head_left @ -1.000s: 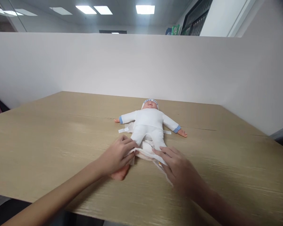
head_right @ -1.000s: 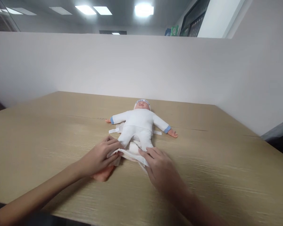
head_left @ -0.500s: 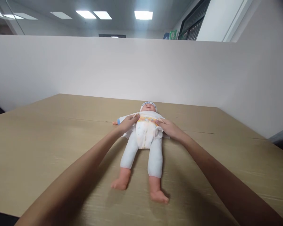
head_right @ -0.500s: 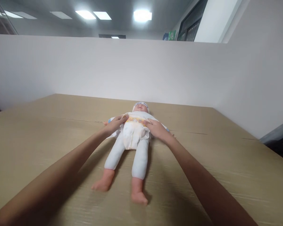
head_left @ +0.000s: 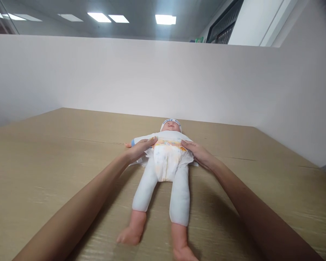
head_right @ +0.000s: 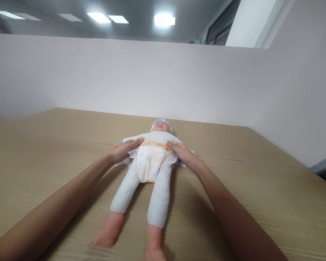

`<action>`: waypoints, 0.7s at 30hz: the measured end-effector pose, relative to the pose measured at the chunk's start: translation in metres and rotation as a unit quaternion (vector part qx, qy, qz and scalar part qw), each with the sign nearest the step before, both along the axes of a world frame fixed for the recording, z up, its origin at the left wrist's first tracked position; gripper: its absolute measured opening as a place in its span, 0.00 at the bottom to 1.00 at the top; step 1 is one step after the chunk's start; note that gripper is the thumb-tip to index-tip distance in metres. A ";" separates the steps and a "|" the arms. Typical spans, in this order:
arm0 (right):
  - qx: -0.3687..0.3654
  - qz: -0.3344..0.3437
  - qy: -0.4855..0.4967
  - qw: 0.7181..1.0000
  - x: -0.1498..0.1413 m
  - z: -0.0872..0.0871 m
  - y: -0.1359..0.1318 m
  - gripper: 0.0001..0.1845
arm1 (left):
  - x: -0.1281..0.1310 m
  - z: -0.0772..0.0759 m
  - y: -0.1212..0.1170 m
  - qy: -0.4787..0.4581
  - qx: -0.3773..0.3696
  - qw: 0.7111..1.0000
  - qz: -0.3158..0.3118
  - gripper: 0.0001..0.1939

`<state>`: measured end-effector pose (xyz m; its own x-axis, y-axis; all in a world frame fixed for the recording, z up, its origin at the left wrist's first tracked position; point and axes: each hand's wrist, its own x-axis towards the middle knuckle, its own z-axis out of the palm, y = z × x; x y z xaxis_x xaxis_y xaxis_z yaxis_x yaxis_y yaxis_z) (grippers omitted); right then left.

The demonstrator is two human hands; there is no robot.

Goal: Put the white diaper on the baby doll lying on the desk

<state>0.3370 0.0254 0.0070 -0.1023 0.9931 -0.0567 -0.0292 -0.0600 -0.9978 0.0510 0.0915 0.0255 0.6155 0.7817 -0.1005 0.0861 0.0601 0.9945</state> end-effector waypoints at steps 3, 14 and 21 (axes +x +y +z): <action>0.009 -0.014 0.001 1.000 -0.003 -0.003 -0.006 0.28 | -0.005 0.003 -0.002 0.013 0.016 1.000 -0.005 0.34; 0.130 -0.173 -0.177 0.960 -0.014 -0.014 -0.041 0.25 | -0.019 0.013 -0.024 0.003 -0.072 0.997 -0.027 0.34; 0.231 -0.215 -0.486 0.815 0.010 -0.052 -0.096 0.19 | -0.016 0.007 -0.018 0.028 -0.013 0.999 0.015 0.32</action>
